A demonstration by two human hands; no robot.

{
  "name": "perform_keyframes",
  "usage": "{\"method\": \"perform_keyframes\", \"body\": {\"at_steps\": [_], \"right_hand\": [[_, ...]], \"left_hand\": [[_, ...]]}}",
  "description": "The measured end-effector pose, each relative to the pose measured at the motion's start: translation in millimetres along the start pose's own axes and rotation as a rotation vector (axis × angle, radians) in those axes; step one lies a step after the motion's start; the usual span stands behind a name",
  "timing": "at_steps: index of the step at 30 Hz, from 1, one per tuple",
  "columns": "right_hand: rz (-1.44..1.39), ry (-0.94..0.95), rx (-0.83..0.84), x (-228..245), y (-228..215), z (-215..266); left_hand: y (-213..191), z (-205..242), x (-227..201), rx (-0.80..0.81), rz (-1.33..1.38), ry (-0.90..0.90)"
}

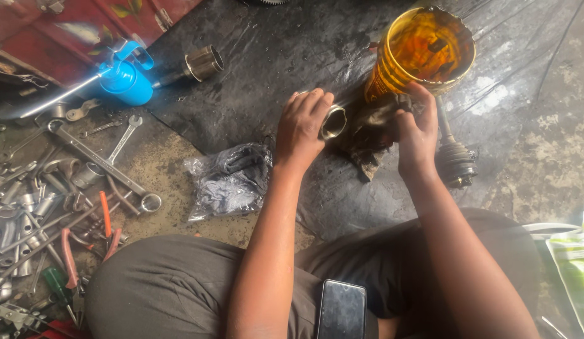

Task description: The person applies grease to a CV joint component by hand and with a cloth, then rubs the grease into the internal surfaces.

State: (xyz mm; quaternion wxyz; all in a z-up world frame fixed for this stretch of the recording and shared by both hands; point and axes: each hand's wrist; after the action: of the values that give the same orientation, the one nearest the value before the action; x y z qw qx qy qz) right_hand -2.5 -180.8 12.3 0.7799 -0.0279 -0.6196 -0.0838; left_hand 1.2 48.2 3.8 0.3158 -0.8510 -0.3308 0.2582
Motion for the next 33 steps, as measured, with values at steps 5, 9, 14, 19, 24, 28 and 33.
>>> {"method": "perform_keyframes", "body": {"at_steps": [5, 9, 14, 19, 24, 28, 33], "right_hand": [[0.191, -0.217, 0.391, 15.6, 12.6, 21.5], [0.322, -0.191, 0.579, 15.7, 28.8, 30.2], [1.123, -0.420, 0.231, 14.0, 38.3, 26.5], [1.228, -0.469, 0.258, 4.1, 36.4, 26.1], [1.263, -0.311, 0.179, -8.6, 41.8, 31.8], [0.901, -0.394, 0.297, -19.3, 45.3, 32.3], [0.412, 0.287, 0.363, -21.5, 39.6, 37.1]], "left_hand": [[10.7, 3.0, 4.4, -0.054, -0.009, 0.017], [14.8, 5.6, 6.1, -0.042, 0.035, 0.023], [12.9, -0.7, -6.1, -0.040, 0.113, 0.020], [7.4, -3.6, -9.0, 0.141, 0.111, 0.085], [2.0, -4.5, -12.4, 0.183, 0.077, 0.090], [-6.8, -2.1, -12.7, 0.149, 0.019, 0.146], [-10.5, -4.8, -11.4, 0.109, -0.032, 0.146]]}}
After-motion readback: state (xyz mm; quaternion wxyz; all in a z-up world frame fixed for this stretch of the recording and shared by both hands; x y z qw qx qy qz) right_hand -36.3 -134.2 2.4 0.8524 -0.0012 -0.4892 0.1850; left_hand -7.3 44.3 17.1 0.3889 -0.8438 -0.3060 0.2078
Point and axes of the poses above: each hand's wrist, its own z-axis away from the middle knuckle, its own y-axis out of the palm, x = y × z, and after that the axes turned 14 degrees about y, right-handed
